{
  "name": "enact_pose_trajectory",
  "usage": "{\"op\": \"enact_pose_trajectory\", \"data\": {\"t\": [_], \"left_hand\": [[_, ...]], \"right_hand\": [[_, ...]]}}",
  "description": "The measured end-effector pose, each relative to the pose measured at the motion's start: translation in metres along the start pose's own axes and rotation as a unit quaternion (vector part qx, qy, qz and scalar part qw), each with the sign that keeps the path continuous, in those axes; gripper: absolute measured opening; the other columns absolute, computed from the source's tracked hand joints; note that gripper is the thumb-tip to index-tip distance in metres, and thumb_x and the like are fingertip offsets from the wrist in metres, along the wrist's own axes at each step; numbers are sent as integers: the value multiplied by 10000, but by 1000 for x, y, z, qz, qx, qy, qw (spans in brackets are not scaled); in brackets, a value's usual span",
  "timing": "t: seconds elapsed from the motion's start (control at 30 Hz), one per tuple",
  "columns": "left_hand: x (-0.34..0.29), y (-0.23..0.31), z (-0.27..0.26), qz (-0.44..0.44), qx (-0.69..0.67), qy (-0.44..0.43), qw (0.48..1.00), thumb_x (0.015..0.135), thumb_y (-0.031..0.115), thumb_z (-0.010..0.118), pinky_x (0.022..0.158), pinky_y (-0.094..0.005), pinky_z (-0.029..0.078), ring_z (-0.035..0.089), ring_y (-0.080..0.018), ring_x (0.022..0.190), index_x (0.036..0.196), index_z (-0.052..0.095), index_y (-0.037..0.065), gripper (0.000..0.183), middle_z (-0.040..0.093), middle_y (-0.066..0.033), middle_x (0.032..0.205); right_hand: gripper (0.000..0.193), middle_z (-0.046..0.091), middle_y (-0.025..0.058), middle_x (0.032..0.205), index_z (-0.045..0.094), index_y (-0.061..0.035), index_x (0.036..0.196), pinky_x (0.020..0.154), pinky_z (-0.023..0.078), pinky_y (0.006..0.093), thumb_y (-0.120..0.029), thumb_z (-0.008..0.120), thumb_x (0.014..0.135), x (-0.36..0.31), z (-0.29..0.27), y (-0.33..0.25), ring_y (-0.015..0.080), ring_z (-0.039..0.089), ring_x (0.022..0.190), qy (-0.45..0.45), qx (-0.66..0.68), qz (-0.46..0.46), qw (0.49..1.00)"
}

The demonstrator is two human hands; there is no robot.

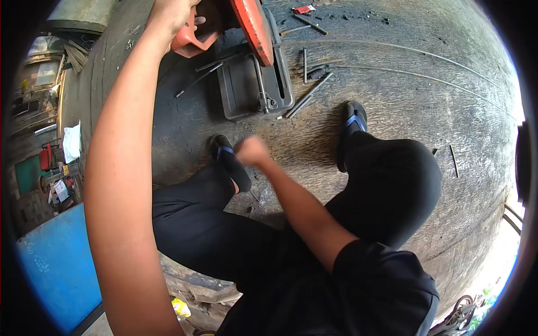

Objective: Cutting metal rods into smaller pieces using a metal chop saw.

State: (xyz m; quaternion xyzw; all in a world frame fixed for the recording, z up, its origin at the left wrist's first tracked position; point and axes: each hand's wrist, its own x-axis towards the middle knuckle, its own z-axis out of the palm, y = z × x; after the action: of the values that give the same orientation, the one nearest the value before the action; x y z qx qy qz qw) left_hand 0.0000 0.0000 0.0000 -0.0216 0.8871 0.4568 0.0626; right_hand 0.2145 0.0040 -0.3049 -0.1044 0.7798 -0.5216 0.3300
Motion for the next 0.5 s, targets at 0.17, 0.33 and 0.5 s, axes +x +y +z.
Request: {"op": "enact_pose_trajectory", "data": {"t": [0.17,0.33,0.5], "left_hand": [[9,0,1,-17,-7,48,999,854,84,518,468,-345,472,572,-213,556,1374,390,125,538,597,-154,998],[11,-5,1,-29,0,40,999,854,79,517,470,-338,473,577,-213,562,1365,393,96,526,604,-164,1002],[12,-6,1,-31,1,45,999,853,81,524,472,-342,473,580,-215,565,1363,391,89,527,606,-165,1007]], "right_hand": [[194,652,181,760,693,-79,788,699,532,436,-214,595,687,-17,55,4,360,641,745,167,-13,14,986],[229,675,154,820,640,-25,925,640,506,374,-163,658,743,19,36,63,294,656,767,372,204,128,896],[387,609,9,830,540,-61,1092,549,413,262,-168,730,773,35,11,94,96,538,677,392,538,128,735]]}}
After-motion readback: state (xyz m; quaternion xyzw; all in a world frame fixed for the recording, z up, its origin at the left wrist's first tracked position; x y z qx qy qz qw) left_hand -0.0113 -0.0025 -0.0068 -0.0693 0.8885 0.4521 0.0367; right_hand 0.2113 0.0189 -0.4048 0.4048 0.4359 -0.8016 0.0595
